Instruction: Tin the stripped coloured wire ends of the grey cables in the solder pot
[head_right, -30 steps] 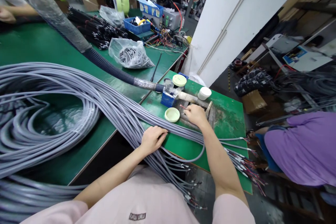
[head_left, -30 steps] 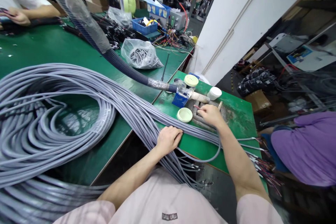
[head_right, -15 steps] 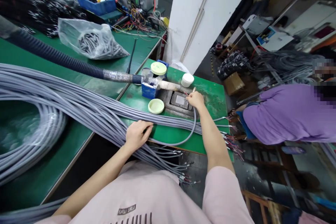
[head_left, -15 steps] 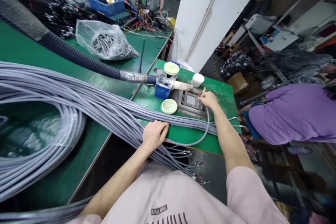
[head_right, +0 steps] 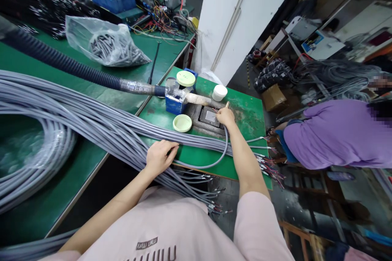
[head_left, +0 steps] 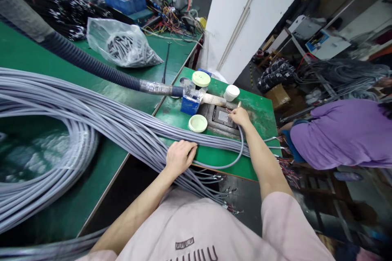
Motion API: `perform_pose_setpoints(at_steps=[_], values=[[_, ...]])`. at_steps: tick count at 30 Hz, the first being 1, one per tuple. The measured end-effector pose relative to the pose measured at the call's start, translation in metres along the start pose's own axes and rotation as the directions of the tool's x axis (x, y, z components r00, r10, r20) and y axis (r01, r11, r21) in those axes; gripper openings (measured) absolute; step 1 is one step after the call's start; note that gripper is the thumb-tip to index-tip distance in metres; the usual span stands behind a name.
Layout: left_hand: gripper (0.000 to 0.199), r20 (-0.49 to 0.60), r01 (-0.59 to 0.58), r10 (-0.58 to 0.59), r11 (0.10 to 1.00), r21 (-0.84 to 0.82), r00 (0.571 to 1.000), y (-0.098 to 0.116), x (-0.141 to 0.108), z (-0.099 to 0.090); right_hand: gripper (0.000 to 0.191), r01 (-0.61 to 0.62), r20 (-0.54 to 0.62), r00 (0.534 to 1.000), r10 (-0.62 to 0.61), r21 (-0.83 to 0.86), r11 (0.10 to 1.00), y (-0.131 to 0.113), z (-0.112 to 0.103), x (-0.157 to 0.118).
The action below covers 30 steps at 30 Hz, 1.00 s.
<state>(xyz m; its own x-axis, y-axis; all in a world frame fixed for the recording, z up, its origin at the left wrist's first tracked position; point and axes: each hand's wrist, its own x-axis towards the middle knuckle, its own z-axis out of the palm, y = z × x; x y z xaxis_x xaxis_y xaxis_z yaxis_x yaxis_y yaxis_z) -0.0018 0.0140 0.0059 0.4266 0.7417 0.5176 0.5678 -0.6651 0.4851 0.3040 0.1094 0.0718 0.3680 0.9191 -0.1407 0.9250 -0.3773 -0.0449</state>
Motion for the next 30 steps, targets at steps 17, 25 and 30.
perform_pose_setpoints(at_steps=[17,25,30], values=[[0.020,-0.005,-0.007,0.007,1.000,0.015,1.000,0.000,0.000,0.001,0.023,0.006,-0.027,1.000,-0.005,0.038,0.999,0.000,-0.002,-0.003],[0.018,-0.054,-0.034,0.035,0.999,0.025,0.998,0.001,0.000,0.001,0.016,0.007,-0.059,0.998,0.002,0.148,0.989,0.000,0.004,-0.003],[0.017,-0.059,-0.025,0.024,0.999,-0.024,0.998,0.000,0.000,0.000,0.022,0.113,-0.152,0.986,-0.066,0.330,0.937,0.000,-0.013,-0.027]])
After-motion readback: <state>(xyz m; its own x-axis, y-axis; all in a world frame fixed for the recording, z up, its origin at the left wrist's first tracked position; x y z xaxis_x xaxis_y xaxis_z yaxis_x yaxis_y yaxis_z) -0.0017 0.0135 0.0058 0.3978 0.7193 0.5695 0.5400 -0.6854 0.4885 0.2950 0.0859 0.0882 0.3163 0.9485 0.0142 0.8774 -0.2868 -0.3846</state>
